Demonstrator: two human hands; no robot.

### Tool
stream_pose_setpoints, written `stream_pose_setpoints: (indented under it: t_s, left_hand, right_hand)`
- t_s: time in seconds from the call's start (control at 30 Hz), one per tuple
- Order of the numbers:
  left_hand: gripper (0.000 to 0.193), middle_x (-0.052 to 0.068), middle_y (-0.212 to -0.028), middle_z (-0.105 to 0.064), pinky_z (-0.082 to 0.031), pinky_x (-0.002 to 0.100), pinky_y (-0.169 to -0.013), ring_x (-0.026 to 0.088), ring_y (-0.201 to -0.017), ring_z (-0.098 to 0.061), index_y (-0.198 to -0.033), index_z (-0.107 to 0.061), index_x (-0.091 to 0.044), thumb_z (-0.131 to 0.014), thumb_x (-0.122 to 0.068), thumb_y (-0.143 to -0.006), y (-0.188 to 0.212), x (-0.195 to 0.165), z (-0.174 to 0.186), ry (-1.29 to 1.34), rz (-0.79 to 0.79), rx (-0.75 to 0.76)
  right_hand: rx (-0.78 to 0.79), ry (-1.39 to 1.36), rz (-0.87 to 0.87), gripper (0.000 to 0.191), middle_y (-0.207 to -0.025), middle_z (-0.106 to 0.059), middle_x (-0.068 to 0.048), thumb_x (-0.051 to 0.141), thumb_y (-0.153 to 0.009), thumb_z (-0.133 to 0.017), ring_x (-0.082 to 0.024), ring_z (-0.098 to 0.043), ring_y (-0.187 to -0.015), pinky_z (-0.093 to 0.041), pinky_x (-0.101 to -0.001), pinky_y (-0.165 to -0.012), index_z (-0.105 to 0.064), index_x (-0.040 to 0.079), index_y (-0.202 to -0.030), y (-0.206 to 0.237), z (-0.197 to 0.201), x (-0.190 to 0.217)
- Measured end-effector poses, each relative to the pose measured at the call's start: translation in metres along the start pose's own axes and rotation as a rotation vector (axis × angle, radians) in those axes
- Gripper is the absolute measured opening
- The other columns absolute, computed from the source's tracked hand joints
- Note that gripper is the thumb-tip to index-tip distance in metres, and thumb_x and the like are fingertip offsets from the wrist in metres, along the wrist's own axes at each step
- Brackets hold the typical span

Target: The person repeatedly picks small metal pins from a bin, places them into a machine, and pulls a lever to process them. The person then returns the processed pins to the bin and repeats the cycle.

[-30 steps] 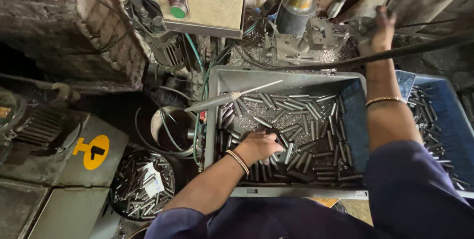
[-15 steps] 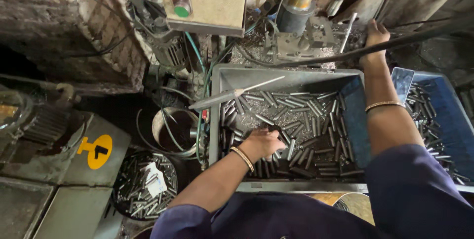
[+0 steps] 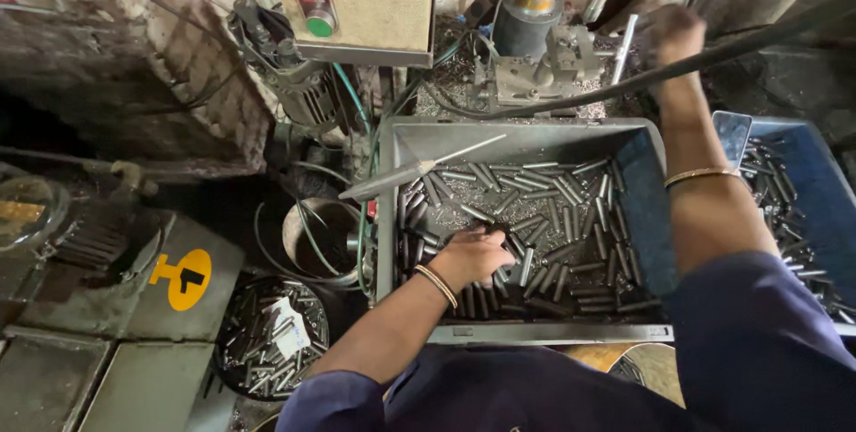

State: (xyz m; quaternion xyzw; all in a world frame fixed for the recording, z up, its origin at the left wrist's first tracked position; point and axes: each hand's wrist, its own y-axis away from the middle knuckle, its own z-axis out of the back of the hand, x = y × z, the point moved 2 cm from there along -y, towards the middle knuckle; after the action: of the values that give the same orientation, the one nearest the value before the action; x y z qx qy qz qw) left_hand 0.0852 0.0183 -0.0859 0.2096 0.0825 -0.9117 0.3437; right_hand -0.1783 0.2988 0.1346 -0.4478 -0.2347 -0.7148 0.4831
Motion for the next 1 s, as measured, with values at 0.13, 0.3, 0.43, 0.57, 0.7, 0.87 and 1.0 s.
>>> stream_pose_setpoints:
  t_s: [0.13,0.3,0.43,0.57,0.7,0.87,1.0]
  left_hand:
    - [0.066,0.004,-0.115,-0.062,-0.045,0.045,-0.108,0.032,-0.119,-0.061,-0.121,-0.07,-0.027,-0.092,-0.026,-0.059,-0.002,0.005,0.002,0.015,-0.056,-0.03]
    - [0.067,0.005,-0.112,-0.061,-0.047,0.043,-0.108,0.03,-0.114,-0.064,-0.118,-0.07,-0.025,-0.093,-0.028,-0.055,0.0,0.006,0.002,0.057,-0.108,-0.08]
    - [0.065,0.005,-0.116,-0.06,-0.051,0.044,-0.098,0.034,-0.115,-0.06,-0.119,-0.071,-0.027,-0.093,-0.026,-0.057,0.004,0.004,0.006,0.037,-0.005,-0.025]
    - [0.063,0.006,-0.119,-0.06,-0.05,0.046,-0.099,0.036,-0.119,-0.059,-0.121,-0.071,-0.028,-0.092,-0.025,-0.061,0.005,0.005,0.005,0.002,0.046,0.035]
    - [0.046,0.006,-0.136,-0.061,-0.044,0.047,-0.108,0.04,-0.134,-0.05,-0.121,-0.074,-0.032,-0.083,-0.017,-0.079,0.002,0.011,-0.008,-0.016,0.068,-0.005]
    - [0.057,0.011,-0.155,-0.046,-0.04,0.044,-0.114,0.041,-0.139,-0.045,-0.131,-0.067,-0.03,-0.084,-0.019,-0.078,0.003,0.011,-0.013,-0.091,0.072,0.019]
    - [0.062,0.008,-0.145,-0.055,-0.045,0.044,-0.107,0.034,-0.129,-0.056,-0.125,-0.068,-0.025,-0.087,-0.017,-0.066,0.01,-0.008,0.016,-0.121,0.032,-0.068]
  right_hand:
    - [0.431,0.139,0.407,0.027,-0.099,-0.074,-0.006,0.025,-0.093,-0.077,-0.01,-0.069,-0.082,-0.056,-0.0273,-0.077,-0.075,0.007,-0.113,0.036,-0.032,0.011]
    - [0.205,0.347,0.538,0.023,-0.097,-0.073,-0.015,0.021,-0.094,-0.077,-0.021,-0.065,-0.081,-0.051,-0.0378,-0.076,-0.076,0.002,-0.108,0.044,-0.05,0.016]
    - [-0.122,-0.213,0.567,0.018,-0.098,-0.075,-0.013,0.011,-0.093,-0.074,-0.021,-0.068,-0.086,-0.056,-0.0354,-0.08,-0.072,-0.002,-0.106,0.051,-0.04,-0.006]
    - [-0.026,-0.372,0.529,0.021,-0.111,-0.066,-0.011,0.008,-0.103,-0.064,-0.017,-0.06,-0.1,-0.053,-0.0326,-0.088,-0.064,0.0,-0.123,0.061,-0.019,-0.031]
    - [0.074,-0.613,0.23,0.02,-0.114,-0.066,-0.004,0.009,-0.101,-0.056,-0.017,-0.065,-0.106,-0.06,-0.0376,-0.093,-0.06,0.012,-0.12,0.097,0.05,-0.043]
    - [0.027,-0.196,0.51,0.003,-0.106,-0.063,-0.011,0.007,-0.109,-0.06,-0.023,-0.065,-0.093,-0.057,-0.0382,-0.083,-0.06,0.005,-0.112,0.206,0.185,-0.113]
    - [-0.05,-0.426,-0.295,0.017,-0.101,-0.067,-0.003,0.023,-0.107,-0.068,-0.01,-0.062,-0.085,-0.051,-0.0269,-0.074,-0.069,0.009,-0.119,0.259,0.274,-0.234]
